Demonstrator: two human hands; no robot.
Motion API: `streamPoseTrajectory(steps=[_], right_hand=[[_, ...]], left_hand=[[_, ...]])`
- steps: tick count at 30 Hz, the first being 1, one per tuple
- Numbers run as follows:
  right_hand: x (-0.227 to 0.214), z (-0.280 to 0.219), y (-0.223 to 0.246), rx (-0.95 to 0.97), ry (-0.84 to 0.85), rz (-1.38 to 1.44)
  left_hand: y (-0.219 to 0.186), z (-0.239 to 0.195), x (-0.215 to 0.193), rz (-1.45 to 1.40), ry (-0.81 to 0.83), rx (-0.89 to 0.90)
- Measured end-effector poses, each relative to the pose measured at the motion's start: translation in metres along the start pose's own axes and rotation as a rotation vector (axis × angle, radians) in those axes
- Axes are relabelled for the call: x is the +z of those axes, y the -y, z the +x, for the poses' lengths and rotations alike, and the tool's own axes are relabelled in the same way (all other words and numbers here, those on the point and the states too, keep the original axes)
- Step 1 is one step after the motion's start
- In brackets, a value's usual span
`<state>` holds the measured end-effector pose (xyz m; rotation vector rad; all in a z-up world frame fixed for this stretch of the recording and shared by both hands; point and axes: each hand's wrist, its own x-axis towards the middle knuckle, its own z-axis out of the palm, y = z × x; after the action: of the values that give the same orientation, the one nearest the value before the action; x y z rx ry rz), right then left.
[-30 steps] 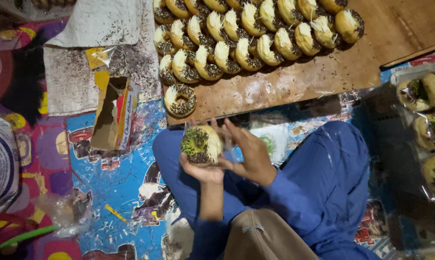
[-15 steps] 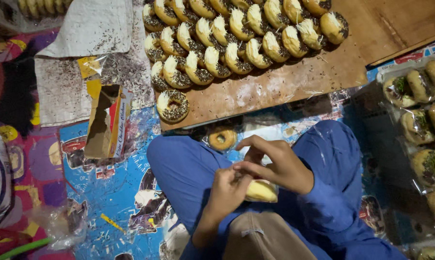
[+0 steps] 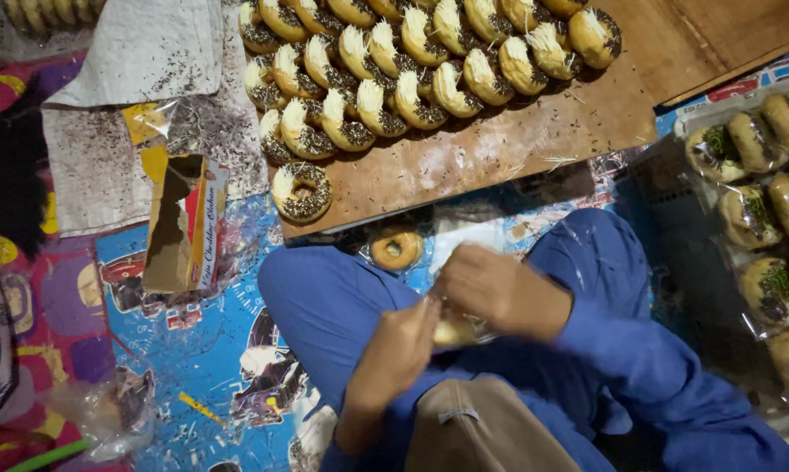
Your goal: The person sits on the floor and repeatedly picks up frosted donuts from a wooden board, places each into a clear plastic bag, and sets the sealed bag into a nearby crate. The process continues with multiple donuts handled one at a time.
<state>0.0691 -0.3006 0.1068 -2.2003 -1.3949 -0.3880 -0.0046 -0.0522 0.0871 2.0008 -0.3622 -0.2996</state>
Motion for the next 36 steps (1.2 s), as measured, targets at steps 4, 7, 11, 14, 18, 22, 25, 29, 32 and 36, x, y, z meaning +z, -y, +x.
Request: streamPoseTrajectory(steps=[4, 7, 11, 14, 18, 22, 25, 29, 32, 36], right_hand=[[-0.046, -0.01, -0.049, 1.344, 0.368, -0.357], [-0.053, -0.006, -0.024, 1.287, 0.452, -0.251], [0.036, 0.012, 0.051, 0.66, -0.029, 0.178], [0.072, 0.017, 0.061, 0.647, -0.389, 0.225], [0.078, 0.025, 0.052, 0.849, -0.511, 0.925], [0.097, 0.022, 0.054, 1.008, -0.511, 1.06], [0.129, 0.012, 0.051, 1.136, -0.56, 1.026], [0.15, 0.012, 0.039, 1.298, -0.538, 1.086], [0.146, 0.03, 0.026, 1.221, -0.58, 1.01], [0.161, 0.05, 0.015, 1.136, -0.689, 0.943]], left_hand=[[-0.005, 0.004, -0.035, -0.449, -0.217, -0.134], [-0.019, 0.015, -0.034, -0.436, -0.517, -0.124], [-0.046, 0.03, 0.017, -0.614, -0.778, 0.042], [-0.043, 0.026, 0.027, -0.139, -0.704, 0.606], [0.003, 0.014, -0.013, -0.687, -0.568, 0.162], [0.039, 0.014, -0.02, -0.71, -0.461, -0.163], [0.045, 0.016, -0.013, -0.637, -0.569, -0.208], [0.045, 0.018, -0.013, -0.71, -0.685, -0.088], [0.051, 0.027, -0.021, -0.523, -0.791, -0.188], [0.067, 0.04, -0.028, -0.156, -0.93, -0.327]])
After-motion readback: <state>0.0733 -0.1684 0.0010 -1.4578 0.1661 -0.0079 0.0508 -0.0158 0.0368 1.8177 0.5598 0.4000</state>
